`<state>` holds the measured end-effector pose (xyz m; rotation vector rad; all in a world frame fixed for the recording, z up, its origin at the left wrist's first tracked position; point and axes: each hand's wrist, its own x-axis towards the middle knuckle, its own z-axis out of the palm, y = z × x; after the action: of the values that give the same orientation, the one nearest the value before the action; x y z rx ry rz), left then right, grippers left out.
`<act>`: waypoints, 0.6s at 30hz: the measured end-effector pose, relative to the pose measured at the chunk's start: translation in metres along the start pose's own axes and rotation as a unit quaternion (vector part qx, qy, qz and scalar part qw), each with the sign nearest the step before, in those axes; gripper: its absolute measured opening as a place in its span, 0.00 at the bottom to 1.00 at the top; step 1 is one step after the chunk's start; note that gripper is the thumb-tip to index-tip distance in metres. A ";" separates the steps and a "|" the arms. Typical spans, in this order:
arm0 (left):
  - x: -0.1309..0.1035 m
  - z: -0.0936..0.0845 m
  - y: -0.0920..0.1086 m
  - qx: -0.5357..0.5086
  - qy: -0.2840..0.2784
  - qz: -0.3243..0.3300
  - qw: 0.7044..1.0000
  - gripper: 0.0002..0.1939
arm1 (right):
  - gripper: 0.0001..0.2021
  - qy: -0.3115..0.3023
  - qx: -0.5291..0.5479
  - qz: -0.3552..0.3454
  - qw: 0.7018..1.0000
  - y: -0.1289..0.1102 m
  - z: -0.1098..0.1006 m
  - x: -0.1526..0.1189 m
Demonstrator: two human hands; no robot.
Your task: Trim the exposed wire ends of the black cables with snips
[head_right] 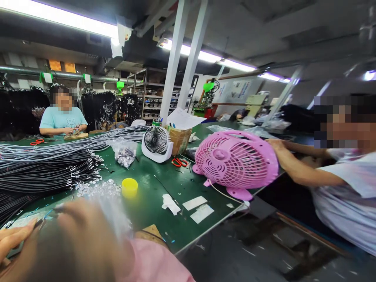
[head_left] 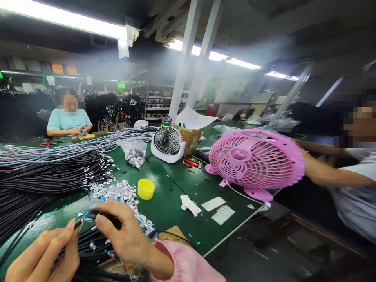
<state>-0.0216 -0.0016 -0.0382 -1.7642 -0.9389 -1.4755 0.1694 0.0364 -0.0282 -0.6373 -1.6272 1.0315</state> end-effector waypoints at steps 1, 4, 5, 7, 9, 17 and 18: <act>0.002 -0.001 0.000 0.003 -0.003 0.023 1.000 0.11 | 0.15 -0.007 -0.008 0.001 1.000 0.004 0.000 -0.001; 0.015 -0.002 0.003 0.008 -0.004 0.075 0.997 0.14 | 0.17 -0.014 -0.021 0.004 1.000 0.009 0.000 -0.001; 0.019 -0.002 0.004 0.006 -0.002 0.085 0.996 0.15 | 0.18 -0.015 -0.022 0.003 1.000 0.008 0.000 -0.001; 0.023 -0.002 0.006 0.005 -0.005 0.100 0.995 0.16 | 0.19 -0.016 -0.022 0.002 1.000 0.007 0.000 -0.001; 0.021 -0.001 0.008 0.007 -0.010 0.099 0.995 0.16 | 0.19 -0.017 -0.018 0.005 1.000 0.004 0.001 0.000; 0.015 0.002 0.012 0.008 0.002 0.043 0.999 0.14 | 0.14 -0.020 0.004 0.062 0.998 -0.004 -0.001 0.002; 0.016 0.001 0.012 0.008 0.000 0.052 0.999 0.14 | 0.14 -0.017 0.005 0.063 0.998 -0.005 -0.001 0.002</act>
<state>-0.0091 -0.0055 -0.0228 -1.7742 -0.8441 -1.3997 0.1697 0.0363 -0.0230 -0.7269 -1.6254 1.1476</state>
